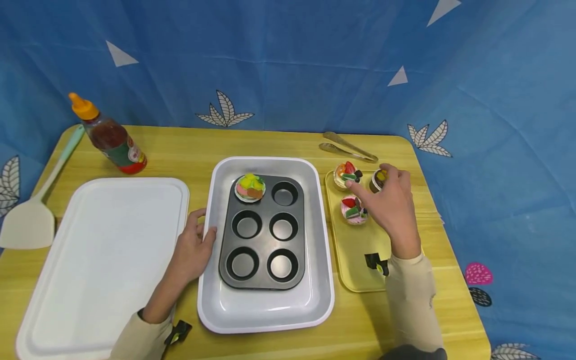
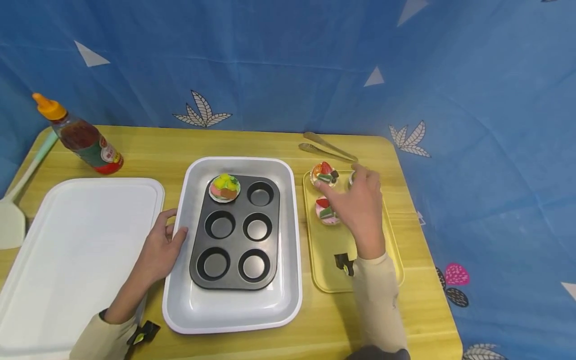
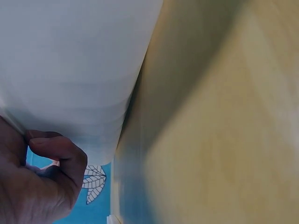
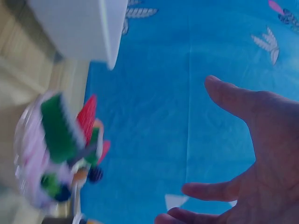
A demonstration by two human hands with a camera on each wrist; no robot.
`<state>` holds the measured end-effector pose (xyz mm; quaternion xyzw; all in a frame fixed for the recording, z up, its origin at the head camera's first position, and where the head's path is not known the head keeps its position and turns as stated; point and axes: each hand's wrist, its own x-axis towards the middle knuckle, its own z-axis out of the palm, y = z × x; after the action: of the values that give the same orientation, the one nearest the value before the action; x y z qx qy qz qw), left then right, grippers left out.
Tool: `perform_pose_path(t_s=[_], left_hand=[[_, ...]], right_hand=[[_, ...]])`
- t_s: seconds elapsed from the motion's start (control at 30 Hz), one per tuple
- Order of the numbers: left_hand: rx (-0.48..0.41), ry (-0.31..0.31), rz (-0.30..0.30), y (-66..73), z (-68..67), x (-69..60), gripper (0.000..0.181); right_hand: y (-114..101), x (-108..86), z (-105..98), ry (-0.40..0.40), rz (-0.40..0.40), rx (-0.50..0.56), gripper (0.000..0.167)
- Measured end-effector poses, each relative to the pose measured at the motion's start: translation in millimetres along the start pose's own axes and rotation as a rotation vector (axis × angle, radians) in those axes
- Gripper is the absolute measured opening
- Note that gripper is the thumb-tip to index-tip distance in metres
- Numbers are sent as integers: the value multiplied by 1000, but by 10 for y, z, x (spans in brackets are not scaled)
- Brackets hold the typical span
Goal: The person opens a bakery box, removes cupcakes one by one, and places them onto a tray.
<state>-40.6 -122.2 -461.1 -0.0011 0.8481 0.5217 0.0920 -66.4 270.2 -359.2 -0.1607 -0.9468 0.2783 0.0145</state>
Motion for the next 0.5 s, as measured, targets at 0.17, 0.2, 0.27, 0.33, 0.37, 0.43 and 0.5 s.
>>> perform_pose_path(t_s=[0.17,0.2,0.27,0.33,0.37,0.43,0.5], left_hand=[[2,8,0,-2,-4,-8,48],[2,8,-1,-1,-6,-8,48],[3,6,-5,3,-9,-9,48],[2,4,-8,5,-11,-9,48],[1,4,-9,4,-10,-9,48],[1,2,-11,4,-7,-9,48],[-3,1,-14,3,-6,-9,48]], right_hand=[[-217,37,96,-22,-44,-3,110],[-258,42,121,-25,-54,-3,110],[-333,51,176,-43,-74,-10,110],[-400,64,238,-60,-100,-14,109],[-432,70,269,-70,-111,-14,109],[-487,80,327,-91,-132,-15,108],[-545,87,380,-102,-158,-18,106]])
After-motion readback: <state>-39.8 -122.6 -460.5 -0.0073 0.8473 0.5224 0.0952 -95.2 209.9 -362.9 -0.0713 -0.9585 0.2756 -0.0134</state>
